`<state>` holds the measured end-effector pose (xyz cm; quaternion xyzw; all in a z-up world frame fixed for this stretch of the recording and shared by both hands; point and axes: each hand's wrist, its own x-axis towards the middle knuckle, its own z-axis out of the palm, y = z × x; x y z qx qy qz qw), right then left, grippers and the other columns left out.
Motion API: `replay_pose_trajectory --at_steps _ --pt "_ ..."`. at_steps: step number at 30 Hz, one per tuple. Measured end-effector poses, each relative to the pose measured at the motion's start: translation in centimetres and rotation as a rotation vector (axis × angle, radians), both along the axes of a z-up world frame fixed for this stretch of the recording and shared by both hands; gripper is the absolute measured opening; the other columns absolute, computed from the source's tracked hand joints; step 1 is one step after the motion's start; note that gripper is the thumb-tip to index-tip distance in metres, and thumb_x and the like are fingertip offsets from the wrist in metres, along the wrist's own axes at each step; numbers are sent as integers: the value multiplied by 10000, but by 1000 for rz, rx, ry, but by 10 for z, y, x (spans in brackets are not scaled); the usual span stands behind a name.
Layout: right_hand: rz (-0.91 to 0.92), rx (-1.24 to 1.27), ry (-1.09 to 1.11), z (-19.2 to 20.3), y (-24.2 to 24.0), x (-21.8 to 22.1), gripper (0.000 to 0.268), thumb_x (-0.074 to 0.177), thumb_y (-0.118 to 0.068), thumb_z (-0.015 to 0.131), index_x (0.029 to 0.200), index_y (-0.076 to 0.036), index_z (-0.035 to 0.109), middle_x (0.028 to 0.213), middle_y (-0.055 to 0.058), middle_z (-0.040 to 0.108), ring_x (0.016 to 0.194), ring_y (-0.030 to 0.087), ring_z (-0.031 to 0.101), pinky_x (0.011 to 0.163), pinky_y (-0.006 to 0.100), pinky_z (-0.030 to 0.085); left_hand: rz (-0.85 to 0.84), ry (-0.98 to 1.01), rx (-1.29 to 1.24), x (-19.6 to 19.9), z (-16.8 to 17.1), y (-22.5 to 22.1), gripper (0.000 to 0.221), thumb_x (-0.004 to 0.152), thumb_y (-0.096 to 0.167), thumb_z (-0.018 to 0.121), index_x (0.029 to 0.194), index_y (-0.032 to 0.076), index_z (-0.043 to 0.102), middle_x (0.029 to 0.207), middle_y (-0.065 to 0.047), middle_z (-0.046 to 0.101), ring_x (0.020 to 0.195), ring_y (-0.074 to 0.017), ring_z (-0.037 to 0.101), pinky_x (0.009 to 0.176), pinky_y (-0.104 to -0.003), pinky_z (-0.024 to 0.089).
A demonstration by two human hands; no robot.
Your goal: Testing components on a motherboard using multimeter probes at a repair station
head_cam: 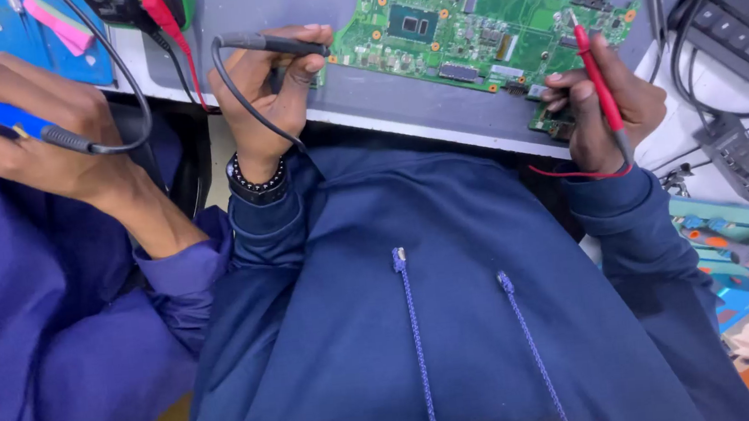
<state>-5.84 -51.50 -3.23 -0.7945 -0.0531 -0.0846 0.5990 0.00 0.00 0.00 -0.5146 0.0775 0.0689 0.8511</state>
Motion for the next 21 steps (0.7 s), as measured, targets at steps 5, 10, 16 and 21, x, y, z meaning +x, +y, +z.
replay_pose_trajectory --at_steps 5,10,16,21 --pt "-39 -4 66 -9 -8 -7 490 1184 -264 532 1610 -43 433 936 395 664 782 438 702 693 447 614 -30 -82 -250 5 25 -18 86 1122 101 608 1072 105 677 1052 28 664 964 -34 623 927 -212 424" --pt "-120 3 67 -16 -5 -7 523 1197 -321 498 1628 -39 413 880 397 649 767 457 703 619 456 598 -35 3 -176 10 36 -27 96 1095 94 629 1033 114 698 1006 39 671 932 -38 615 893 -224 414" --pt "-131 98 42 -30 -16 -15 594 1175 -396 441 1653 -48 382 911 460 634 673 481 648 608 488 567 -120 -15 -112 10 29 -23 95 1073 121 653 993 108 704 950 71 675 862 7 597 863 -188 414" --pt "-129 159 84 -49 -43 -36 728 1088 -595 368 1704 -206 367 934 432 576 671 500 579 670 581 567 -250 -38 -203 8 26 -13 44 1020 57 700 977 53 697 923 5 676 782 -31 607 795 -205 438"
